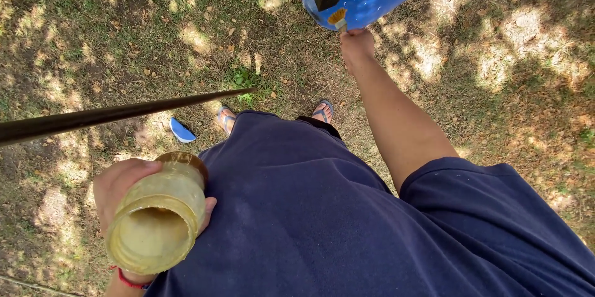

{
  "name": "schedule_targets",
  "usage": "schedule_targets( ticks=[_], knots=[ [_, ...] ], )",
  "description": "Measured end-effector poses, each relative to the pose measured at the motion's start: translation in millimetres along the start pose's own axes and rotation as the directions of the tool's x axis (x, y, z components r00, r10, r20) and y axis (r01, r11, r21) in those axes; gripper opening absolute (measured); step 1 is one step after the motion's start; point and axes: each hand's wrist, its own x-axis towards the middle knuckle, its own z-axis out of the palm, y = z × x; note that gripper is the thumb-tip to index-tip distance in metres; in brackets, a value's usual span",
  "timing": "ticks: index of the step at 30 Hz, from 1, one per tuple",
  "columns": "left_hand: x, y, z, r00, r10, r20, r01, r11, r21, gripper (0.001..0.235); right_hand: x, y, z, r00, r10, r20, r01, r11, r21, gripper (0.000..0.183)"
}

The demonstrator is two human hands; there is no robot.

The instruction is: Applying varnish to a wooden chair using a paintbrush.

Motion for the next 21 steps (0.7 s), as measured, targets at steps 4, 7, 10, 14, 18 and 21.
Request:
schedule_targets(
  ticks=[4,7,10,14,18,21],
  knots=[
    [-1.8,-2.4,2.6,1.000,-0.006,-0.025,0.006,1.000,0.016,0.078,-16.6,-9.0,-5.0,0.992,-0.118,0.037,0.118,0.993,0.009,0.035],
    [-3.0,-0.2,2.3,1.000,-0.012,-0.026,0.012,1.000,0.005,0.078,-33.5,-12.2,-4.1,0.895,-0.444,-0.052,0.447,0.886,0.128,0.021],
    [1.3,2.0,4.6,0.998,-0.022,-0.051,0.020,0.999,-0.034,0.076,-46.2,-6.2,-10.7,0.629,-0.764,-0.147,0.774,0.633,0.023,0.030],
    [4.8,0.2,2.3,1.000,-0.011,-0.017,0.011,0.999,-0.034,0.078,-86.3,9.1,-25.2,0.564,-0.816,-0.127,0.825,0.549,0.135,0.021],
    [33.5,10.2,4.7,0.987,0.096,-0.127,-0.116,0.980,-0.161,0.036,-138.1,9.7,-52.1,0.465,-0.884,0.060,0.874,0.468,0.129,0.022],
    [61.2,5.4,5.8,0.978,0.157,-0.141,-0.195,0.928,-0.317,0.093,-199.6,-6.2,-87.0,0.381,-0.914,0.140,0.864,0.406,0.298,0.032]
  ],
)
